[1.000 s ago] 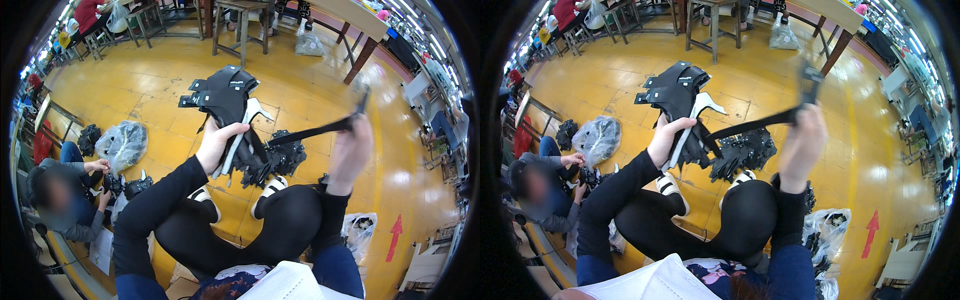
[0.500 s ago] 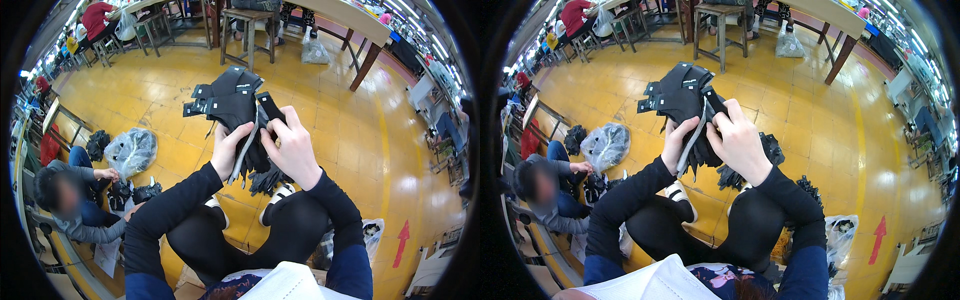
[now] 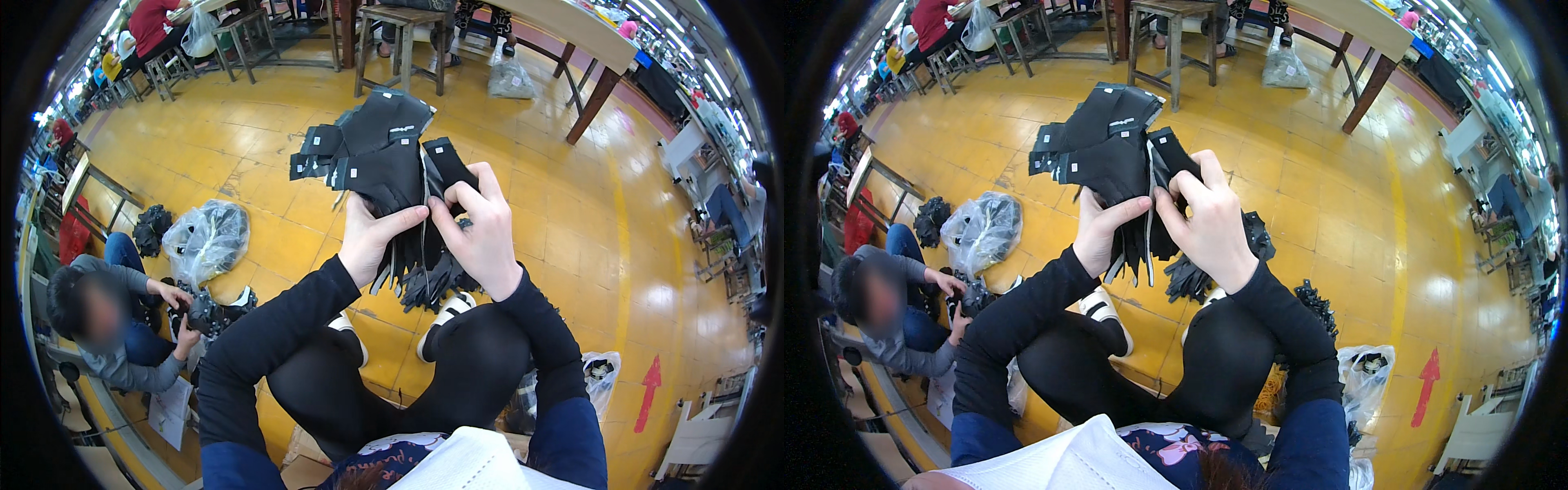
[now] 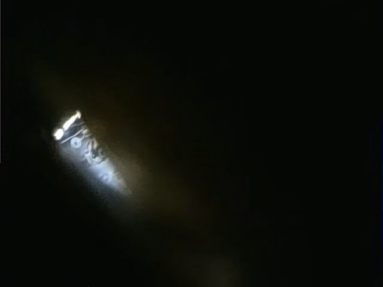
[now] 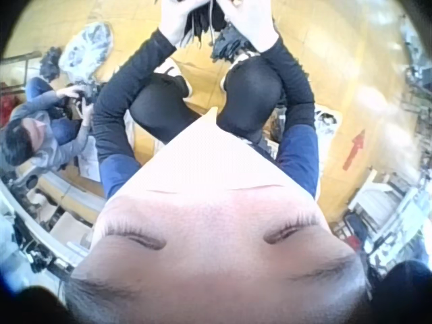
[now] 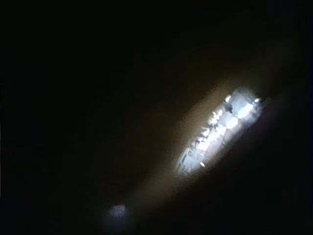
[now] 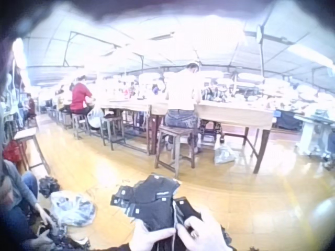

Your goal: The person sits on the floor and repeatedly picks up, inspects, and stacks black gloves with studs. They separate the gloves into piles and occasionally adjust their position while continuing to handle the items.

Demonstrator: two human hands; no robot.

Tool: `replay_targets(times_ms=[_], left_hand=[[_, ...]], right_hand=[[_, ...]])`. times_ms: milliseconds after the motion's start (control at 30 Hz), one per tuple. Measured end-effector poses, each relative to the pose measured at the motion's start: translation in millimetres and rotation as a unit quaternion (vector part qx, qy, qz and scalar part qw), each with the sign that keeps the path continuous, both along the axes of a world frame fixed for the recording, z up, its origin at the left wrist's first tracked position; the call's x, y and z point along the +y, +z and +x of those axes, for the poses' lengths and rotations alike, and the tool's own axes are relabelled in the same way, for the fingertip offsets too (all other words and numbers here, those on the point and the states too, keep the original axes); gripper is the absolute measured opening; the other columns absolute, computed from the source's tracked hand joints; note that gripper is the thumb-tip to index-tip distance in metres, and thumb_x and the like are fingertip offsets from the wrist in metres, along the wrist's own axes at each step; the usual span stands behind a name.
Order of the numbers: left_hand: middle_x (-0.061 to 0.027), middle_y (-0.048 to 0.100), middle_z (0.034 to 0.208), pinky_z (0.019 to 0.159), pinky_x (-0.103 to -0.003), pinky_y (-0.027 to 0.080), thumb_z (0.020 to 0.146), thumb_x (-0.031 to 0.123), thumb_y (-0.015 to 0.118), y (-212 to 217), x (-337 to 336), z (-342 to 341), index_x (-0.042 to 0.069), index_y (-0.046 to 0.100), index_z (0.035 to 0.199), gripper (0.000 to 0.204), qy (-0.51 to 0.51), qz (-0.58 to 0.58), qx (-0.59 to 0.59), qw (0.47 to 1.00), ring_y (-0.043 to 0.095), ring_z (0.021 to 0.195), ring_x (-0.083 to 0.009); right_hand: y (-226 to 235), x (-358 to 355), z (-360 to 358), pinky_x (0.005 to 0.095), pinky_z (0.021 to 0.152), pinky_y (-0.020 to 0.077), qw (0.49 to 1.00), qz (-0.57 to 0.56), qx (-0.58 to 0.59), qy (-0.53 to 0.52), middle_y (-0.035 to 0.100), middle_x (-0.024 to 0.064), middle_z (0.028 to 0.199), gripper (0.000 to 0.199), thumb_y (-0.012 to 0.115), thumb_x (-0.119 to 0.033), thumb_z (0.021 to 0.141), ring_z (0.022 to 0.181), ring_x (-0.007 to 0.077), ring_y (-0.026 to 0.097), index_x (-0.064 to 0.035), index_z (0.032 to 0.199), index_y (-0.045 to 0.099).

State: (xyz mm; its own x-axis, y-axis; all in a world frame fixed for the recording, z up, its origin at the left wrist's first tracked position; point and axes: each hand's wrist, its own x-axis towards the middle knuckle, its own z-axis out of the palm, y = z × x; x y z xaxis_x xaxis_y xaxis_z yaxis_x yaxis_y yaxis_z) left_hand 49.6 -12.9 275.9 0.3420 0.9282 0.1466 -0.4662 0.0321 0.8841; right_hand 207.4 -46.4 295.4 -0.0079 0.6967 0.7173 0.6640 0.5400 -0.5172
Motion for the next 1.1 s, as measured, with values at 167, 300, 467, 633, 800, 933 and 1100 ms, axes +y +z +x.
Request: replay_targets(times_ms=[167,300,467,633,800,933,1100], left_hand=[[-0.0098,0.063,0.105,0.084,-0.029,0.052,0.076,0.000,0.073,0,0,1,-0.002,0.052,0.112,0.042,0.025,0.042,0.015,0.999,0.062,0.094,-0.0150],[-0.0067,0.064,0.103,0.083,-0.029,0.051,0.076,0.001,0.073,0,-5,2,-0.001,0.058,0.108,0.035,0.027,0.040,0.067,0.997,0.062,0.094,-0.0138],[-0.0066,0.063,0.104,0.084,-0.029,0.051,0.077,-0.003,0.070,0,-5,0,0.000,0.058,0.110,0.035,0.018,0.065,0.017,0.998,0.062,0.095,-0.0143],[-0.0096,0.061,0.110,0.086,-0.032,0.049,0.076,-0.003,0.064,2,-2,4,0.000,0.052,0.118,0.044,0.035,0.024,-0.028,0.999,0.061,0.099,-0.0193],[-0.0109,0.061,0.105,0.084,-0.033,0.052,0.082,0.005,0.057,-8,13,-1,0.001,0.053,0.117,0.036,0.073,-0.095,-0.074,0.990,0.062,0.097,-0.0201],[-0.0107,0.062,0.101,0.077,-0.033,0.054,0.082,0.003,0.062,-11,10,0,0.002,0.054,0.112,0.031,0.001,-0.148,-0.115,0.982,0.063,0.090,-0.0192],[-0.0087,0.059,0.108,0.084,-0.035,0.053,0.076,0.004,0.074,-15,4,-2,0.004,0.044,0.121,0.054,-0.048,-0.105,-0.061,0.991,0.062,0.094,-0.0186]], right_hand=[[-2,0,-1,0.0333,0.064,0.0447,1.000,0.007,0.009,0.010,0.052,0.0138,0.092,0.016,0.072,-0.009,0.076,0.075,0.0264,0.056,0.0009,0.078,0.059],[1,-1,1,0.0310,0.068,0.0434,0.995,-0.095,0.040,0.012,0.052,0.0120,0.091,0.020,0.074,-0.012,0.076,0.079,0.0223,0.055,0.0025,0.080,0.061],[-11,6,10,0.0258,0.069,0.0406,0.981,-0.144,0.115,0.066,0.050,0.0069,0.093,0.015,0.066,-0.009,0.082,0.081,0.0142,0.051,0.0055,0.082,0.061],[-15,10,12,0.0255,0.070,0.0394,0.968,-0.115,0.213,0.072,0.049,0.0077,0.091,0.013,0.061,-0.008,0.085,0.080,0.0153,0.050,0.0046,0.085,0.061],[-9,5,14,0.0229,0.074,0.0383,0.936,-0.006,0.321,0.144,0.046,0.0074,0.098,0.009,0.056,-0.002,0.087,0.084,0.0119,0.047,0.0067,0.089,0.060],[-11,8,12,0.0239,0.071,0.0400,0.953,-0.110,0.221,0.178,0.049,0.0073,0.095,0.011,0.059,-0.003,0.086,0.082,0.0129,0.050,0.0050,0.092,0.062],[-23,15,12,0.0238,0.064,0.0385,0.963,-0.184,0.178,0.083,0.051,0.0040,0.086,0.015,0.064,-0.007,0.084,0.074,0.0104,0.049,0.0066,0.079,0.062]])
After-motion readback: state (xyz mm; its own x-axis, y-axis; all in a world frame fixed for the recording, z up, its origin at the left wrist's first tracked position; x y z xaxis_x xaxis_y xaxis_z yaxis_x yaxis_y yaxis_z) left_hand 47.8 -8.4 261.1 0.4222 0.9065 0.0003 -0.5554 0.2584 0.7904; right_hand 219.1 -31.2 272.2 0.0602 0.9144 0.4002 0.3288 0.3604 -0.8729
